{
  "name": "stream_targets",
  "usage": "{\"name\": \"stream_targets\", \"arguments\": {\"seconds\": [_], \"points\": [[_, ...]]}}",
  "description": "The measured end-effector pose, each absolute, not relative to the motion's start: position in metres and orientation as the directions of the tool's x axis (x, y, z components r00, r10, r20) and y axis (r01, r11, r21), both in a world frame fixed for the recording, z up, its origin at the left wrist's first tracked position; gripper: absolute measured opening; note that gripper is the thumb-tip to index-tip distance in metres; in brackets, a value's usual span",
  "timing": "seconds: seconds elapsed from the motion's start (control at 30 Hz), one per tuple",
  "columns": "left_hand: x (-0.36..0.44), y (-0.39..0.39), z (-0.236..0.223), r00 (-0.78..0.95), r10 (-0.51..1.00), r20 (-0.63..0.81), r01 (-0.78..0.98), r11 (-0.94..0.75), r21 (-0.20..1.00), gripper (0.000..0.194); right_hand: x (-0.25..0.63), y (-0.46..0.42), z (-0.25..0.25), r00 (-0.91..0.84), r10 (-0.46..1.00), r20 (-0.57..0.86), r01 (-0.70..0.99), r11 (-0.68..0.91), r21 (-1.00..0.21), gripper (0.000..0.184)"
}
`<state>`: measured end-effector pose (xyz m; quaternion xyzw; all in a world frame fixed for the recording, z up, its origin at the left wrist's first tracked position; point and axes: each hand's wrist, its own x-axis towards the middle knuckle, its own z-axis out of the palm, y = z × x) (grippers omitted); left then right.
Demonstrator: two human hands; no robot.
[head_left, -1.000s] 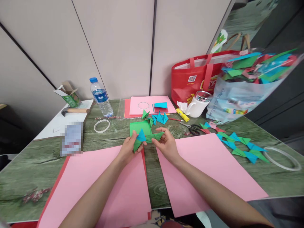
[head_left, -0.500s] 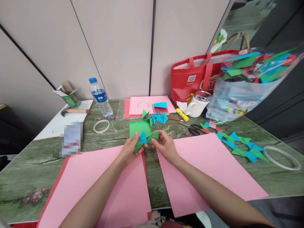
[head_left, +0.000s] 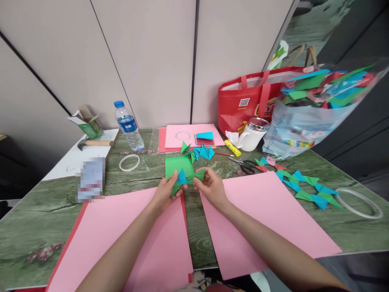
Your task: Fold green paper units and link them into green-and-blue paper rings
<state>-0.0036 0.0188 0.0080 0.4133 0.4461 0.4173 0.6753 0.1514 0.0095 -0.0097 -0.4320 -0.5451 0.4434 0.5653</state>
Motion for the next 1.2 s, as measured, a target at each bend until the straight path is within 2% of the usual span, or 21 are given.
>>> {"name": "stream_targets", "arguments": {"seconds": [0.53,0.9,1.2], "points": [[-0.0026,0.0185,0.0058,0.270,0.927,-0.259,-0.187,0.315,0.930,0.041,0.1529,0.0093,-0.0117,0.049,0.927,0.372,0.165,0.359,-0.918,0.018],[-0.0038,0.0179,0.0083,0.266,0.931,-0.249,-0.203,0.307,0.930,0.042,0.1514,0.0092,-0.0071,0.048,0.963,0.266,-0.041,0.268,-0.963,0.019],[-0.0051,0.0186,0.0085,0.281,0.937,-0.210,-0.241,0.281,0.929,0.042,0.1508,0.0062,-0.0032,0.026,0.964,0.263,-0.094,0.264,-0.960,0.020]]}}
